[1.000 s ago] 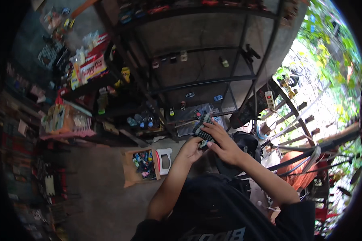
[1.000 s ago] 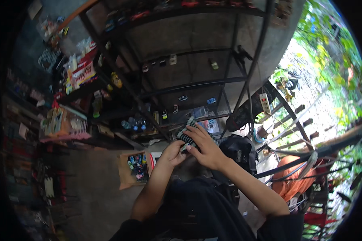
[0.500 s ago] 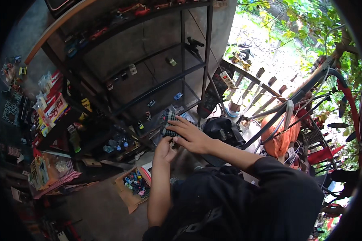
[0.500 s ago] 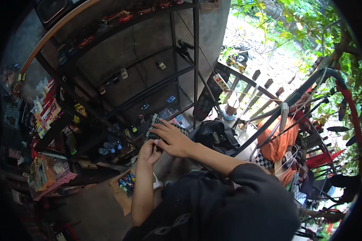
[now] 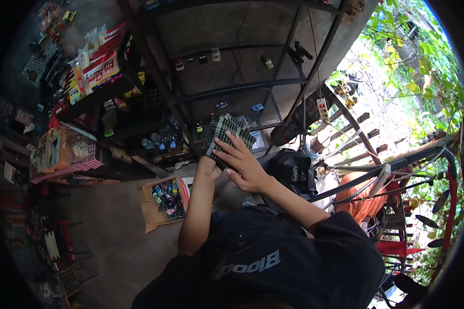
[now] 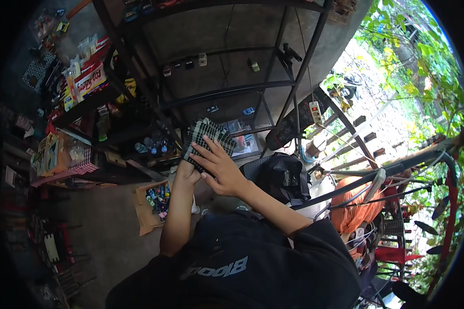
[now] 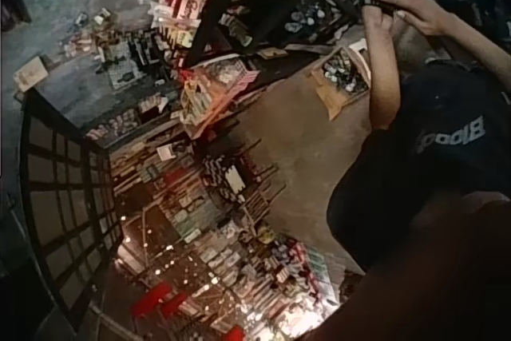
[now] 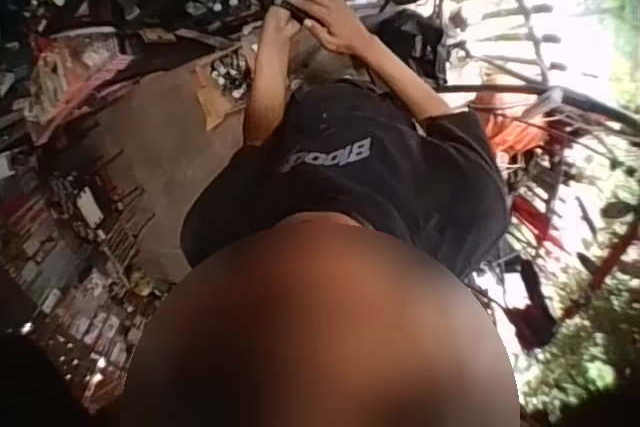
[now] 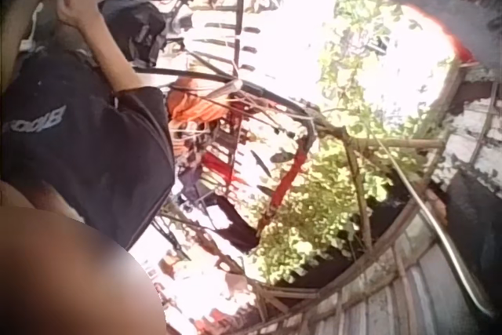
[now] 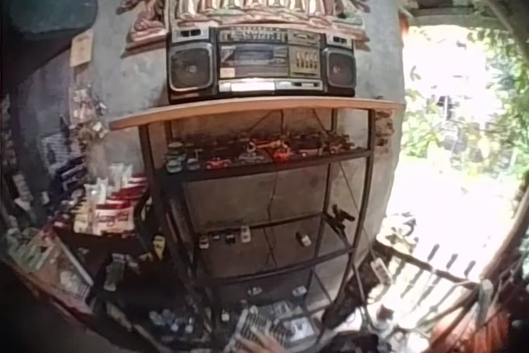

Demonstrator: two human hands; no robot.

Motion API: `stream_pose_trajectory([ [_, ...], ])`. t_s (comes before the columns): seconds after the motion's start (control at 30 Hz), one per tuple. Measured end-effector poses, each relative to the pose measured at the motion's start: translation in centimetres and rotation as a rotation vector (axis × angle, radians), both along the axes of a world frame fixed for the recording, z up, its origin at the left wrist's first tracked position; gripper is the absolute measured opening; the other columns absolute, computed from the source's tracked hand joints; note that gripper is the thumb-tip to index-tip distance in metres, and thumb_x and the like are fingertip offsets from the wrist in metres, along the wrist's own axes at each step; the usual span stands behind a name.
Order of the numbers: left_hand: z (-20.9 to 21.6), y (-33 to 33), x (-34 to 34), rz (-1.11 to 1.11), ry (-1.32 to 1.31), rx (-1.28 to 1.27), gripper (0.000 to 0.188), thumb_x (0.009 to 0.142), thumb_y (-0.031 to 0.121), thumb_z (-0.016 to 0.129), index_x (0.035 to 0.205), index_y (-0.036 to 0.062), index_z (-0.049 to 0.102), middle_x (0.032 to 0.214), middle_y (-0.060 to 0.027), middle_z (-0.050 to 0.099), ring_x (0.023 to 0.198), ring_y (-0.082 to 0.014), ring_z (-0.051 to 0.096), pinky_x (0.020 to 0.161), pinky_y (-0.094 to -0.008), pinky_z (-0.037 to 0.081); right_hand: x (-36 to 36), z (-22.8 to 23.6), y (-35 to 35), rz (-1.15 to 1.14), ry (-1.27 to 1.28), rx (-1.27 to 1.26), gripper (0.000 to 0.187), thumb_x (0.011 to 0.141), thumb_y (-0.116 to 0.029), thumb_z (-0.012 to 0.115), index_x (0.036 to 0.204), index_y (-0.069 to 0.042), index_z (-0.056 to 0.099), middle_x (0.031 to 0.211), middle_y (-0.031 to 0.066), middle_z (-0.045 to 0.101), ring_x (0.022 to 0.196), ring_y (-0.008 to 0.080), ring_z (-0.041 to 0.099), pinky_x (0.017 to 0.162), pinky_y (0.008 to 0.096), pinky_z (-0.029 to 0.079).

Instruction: Assembling a toy car by attaching the body to the chassis and inspecting the parts.

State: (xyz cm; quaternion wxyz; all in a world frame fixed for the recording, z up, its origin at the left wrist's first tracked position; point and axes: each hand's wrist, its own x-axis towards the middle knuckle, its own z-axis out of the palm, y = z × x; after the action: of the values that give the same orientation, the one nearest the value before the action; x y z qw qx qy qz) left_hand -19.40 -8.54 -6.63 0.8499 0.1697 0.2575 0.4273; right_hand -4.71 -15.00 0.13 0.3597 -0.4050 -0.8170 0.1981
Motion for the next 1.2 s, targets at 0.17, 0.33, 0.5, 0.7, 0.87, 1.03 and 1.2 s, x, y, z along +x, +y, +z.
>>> stream_pose_trajectory([
  [0.17, 1.8, -0.5, 0.0, 0.119, -0.007, 0.103, 0.040, 0.100, 0.018, 0.052, 0.137, 0.0057, 0.046, 0.133, -0.0089, 0.055, 0.121, -0.0220, 0.056, 0.100, -0.0356, 0.050, 1.2, 1.3, 3.3, 0.091, -0.025, 0.162, 0.049, 0.089, -0.024, 0.049, 0.135, -0.007, 0.054, 0.149, 0.0148, 0.041, 0.144, 0.0416, 0.023, 0.116, 0.0546, 0.018],
  [0.33, 7.5, -1.4, 1.8, 0.272, 0.122, 0.349, 0.044, 0.089, -0.007, 0.057, 0.132, 0.0035, 0.049, 0.121, -0.0076, 0.059, 0.108, -0.0135, 0.059, 0.091, -0.0259, 0.047, 0.7, 4.6, 3.2, -0.060, 0.289, 0.084, 0.053, 0.090, -0.018, 0.052, 0.140, 0.000, 0.046, 0.149, 0.0218, 0.039, 0.142, 0.0408, 0.029, 0.116, 0.0471, 0.021],
  [0.5, 7.2, -1.3, 2.6, 0.419, 0.272, 0.504, 0.040, 0.090, -0.011, 0.055, 0.128, -0.0027, 0.049, 0.114, -0.0084, 0.060, 0.108, -0.0134, 0.058, 0.093, -0.0261, 0.046, -1.3, 4.4, 2.5, -0.160, 0.514, -0.020, 0.062, 0.088, -0.015, 0.055, 0.146, -0.001, 0.037, 0.153, 0.0203, 0.032, 0.144, 0.0353, 0.028, 0.117, 0.0419, 0.021],
  [0.7, 7.8, -2.9, 2.2, 0.502, 0.467, 0.629, 0.043, 0.087, -0.012, 0.058, 0.128, -0.0067, 0.048, 0.115, -0.0103, 0.057, 0.107, -0.0159, 0.058, 0.094, -0.0254, 0.045, -1.3, 4.1, 3.0, -0.182, 0.629, -0.038, 0.058, 0.086, -0.011, 0.056, 0.141, -0.001, 0.042, 0.149, 0.0198, 0.038, 0.141, 0.0332, 0.034, 0.116, 0.0408, 0.024],
  [0.87, 8.7, -0.7, -2.3, 0.234, 0.963, 1.039, 0.049, 0.080, -0.013, 0.063, 0.126, -0.0019, 0.054, 0.110, -0.0064, 0.059, 0.108, -0.0166, 0.055, 0.096, -0.0275, 0.042, -1.5, 3.4, 3.3, -0.135, 0.632, -0.072, 0.050, 0.085, -0.003, 0.060, 0.134, 0.000, 0.050, 0.141, 0.0184, 0.048, 0.135, 0.0319, 0.043, 0.113, 0.0392, 0.030],
  [1.03, 10.3, 0.2, -4.0, 0.261, 0.865, 0.884, 0.050, 0.077, -0.014, 0.066, 0.124, -0.0004, 0.055, 0.105, -0.0063, 0.061, 0.099, -0.0125, 0.059, 0.087, -0.0240, 0.047, -3.4, 3.5, 2.9, -0.197, 0.483, 0.018, 0.052, 0.082, 0.004, 0.063, 0.132, -0.002, 0.051, 0.141, 0.0173, 0.048, 0.134, 0.0322, 0.044, 0.111, 0.0393, 0.032],
  [1.2, 10.2, 1.0, -4.8, 0.389, 0.465, 0.654, 0.045, 0.079, -0.011, 0.070, 0.120, -0.0020, 0.054, 0.108, -0.0095, 0.064, 0.096, -0.0127, 0.063, 0.086, -0.0250, 0.052, -3.9, 2.8, 2.5, -0.201, 0.433, 0.027, 0.053, 0.081, 0.005, 0.064, 0.132, -0.001, 0.051, 0.136, 0.0183, 0.052, 0.130, 0.0329, 0.048, 0.109, 0.0383, 0.035],
])
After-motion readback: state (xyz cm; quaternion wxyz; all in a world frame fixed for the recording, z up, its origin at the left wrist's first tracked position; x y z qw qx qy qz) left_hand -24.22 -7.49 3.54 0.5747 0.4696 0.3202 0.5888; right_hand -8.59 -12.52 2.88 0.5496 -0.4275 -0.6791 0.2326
